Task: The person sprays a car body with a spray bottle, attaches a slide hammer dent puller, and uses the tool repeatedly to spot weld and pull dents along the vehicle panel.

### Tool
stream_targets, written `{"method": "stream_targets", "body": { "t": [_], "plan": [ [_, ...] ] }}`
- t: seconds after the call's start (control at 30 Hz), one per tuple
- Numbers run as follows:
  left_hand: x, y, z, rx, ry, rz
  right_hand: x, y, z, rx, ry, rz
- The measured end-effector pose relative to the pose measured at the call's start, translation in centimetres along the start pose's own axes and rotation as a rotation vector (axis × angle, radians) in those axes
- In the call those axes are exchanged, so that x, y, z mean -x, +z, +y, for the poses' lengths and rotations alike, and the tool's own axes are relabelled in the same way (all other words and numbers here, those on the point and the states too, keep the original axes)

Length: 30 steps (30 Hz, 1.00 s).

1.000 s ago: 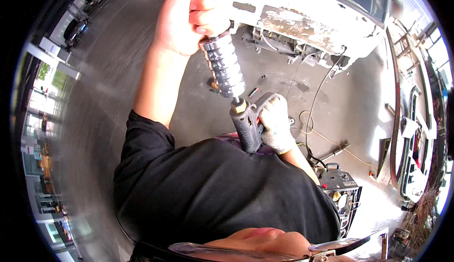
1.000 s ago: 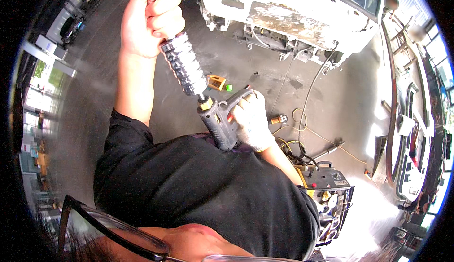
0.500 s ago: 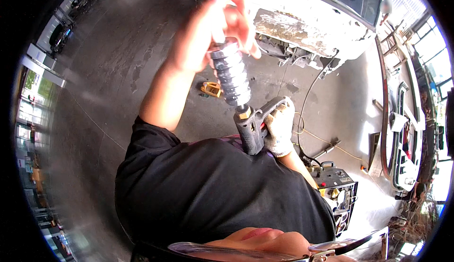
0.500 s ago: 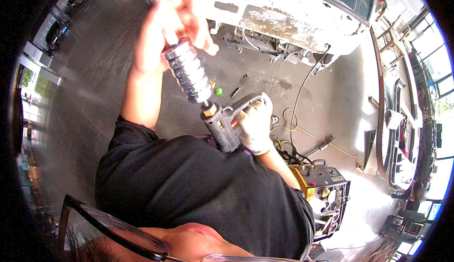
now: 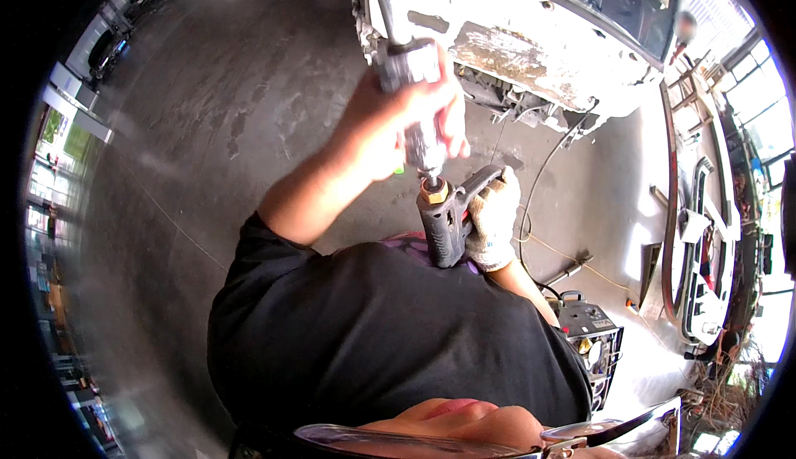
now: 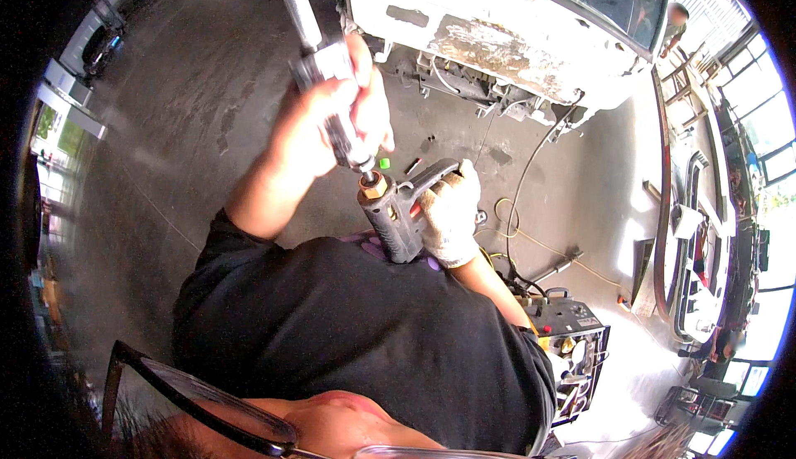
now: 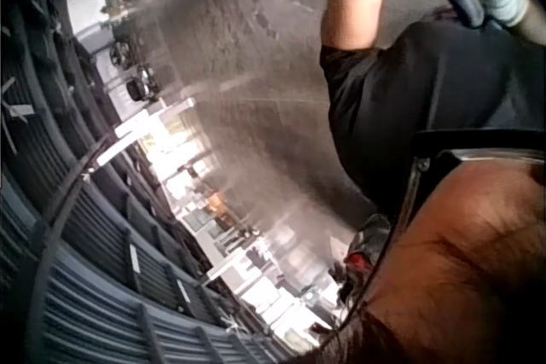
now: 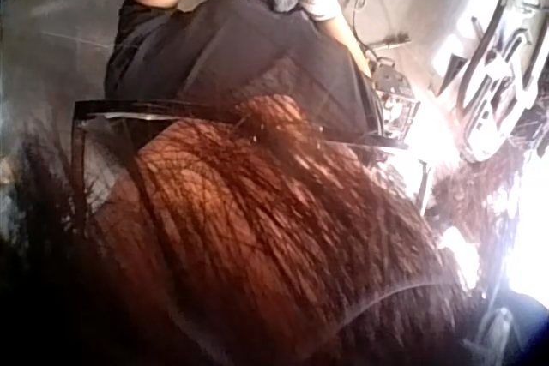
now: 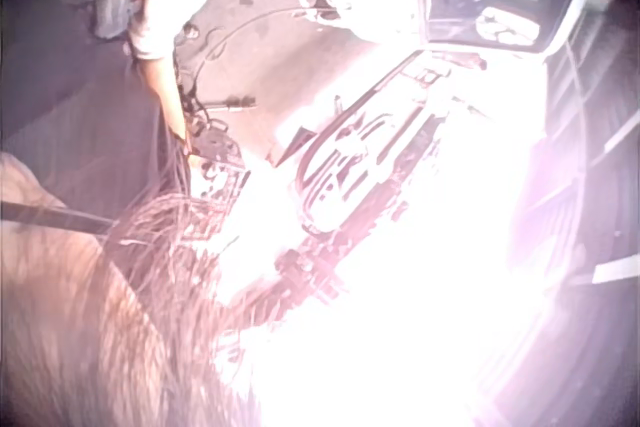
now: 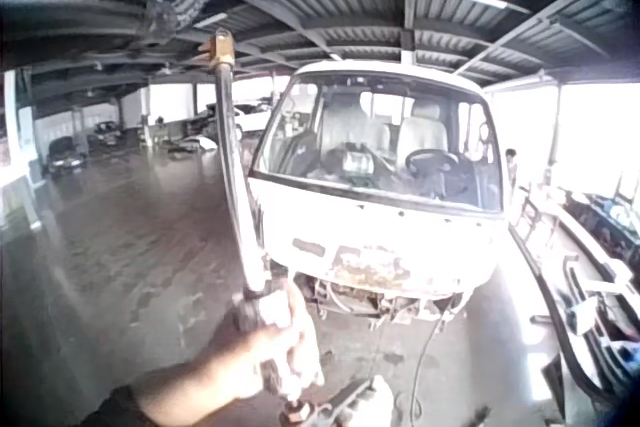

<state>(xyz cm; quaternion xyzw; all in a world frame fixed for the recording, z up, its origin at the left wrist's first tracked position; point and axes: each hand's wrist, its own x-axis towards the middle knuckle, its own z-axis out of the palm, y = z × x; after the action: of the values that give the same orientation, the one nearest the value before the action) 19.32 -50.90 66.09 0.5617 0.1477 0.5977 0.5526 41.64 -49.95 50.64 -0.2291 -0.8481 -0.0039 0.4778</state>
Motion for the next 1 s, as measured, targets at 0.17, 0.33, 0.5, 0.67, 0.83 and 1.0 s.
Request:
{"method": "stream_targets", "body": {
  "t": [0.17,0.33,0.5,0.67,0.83,1.0],
  "plan": [
    [-6.3,-2.5,10.4,-0.116,0.247,0.035,0.7,0.4,0.5,-0.002,-0.016,-0.09],
    [-3.9,-1.8,4.1,-0.063,0.088,0.01,-2.1,-0.4,0.2,-0.035,-0.039,-0.019],
    [-1.0,1.4,-3.0,0.014,-0.125,0.181,-0.4,4.2,2.3,-0.144,-0.057,0.0],
    [-1.6,1.9,-2.2,-0.029,-0.085,0.148,0.0,3.5,2.4,-0.025,-0.049,0.036],
    [-1.3,1.7,-3.9,-0.032,-0.2,0.132,0.5,4.1,1.3,-0.198,0.261,-0.172],
    [-1.9,1.4,-4.9,0.043,-0.258,0.152,0.6,1.6,1.1,-0.606,0.393,-0.373]
  ]
}}
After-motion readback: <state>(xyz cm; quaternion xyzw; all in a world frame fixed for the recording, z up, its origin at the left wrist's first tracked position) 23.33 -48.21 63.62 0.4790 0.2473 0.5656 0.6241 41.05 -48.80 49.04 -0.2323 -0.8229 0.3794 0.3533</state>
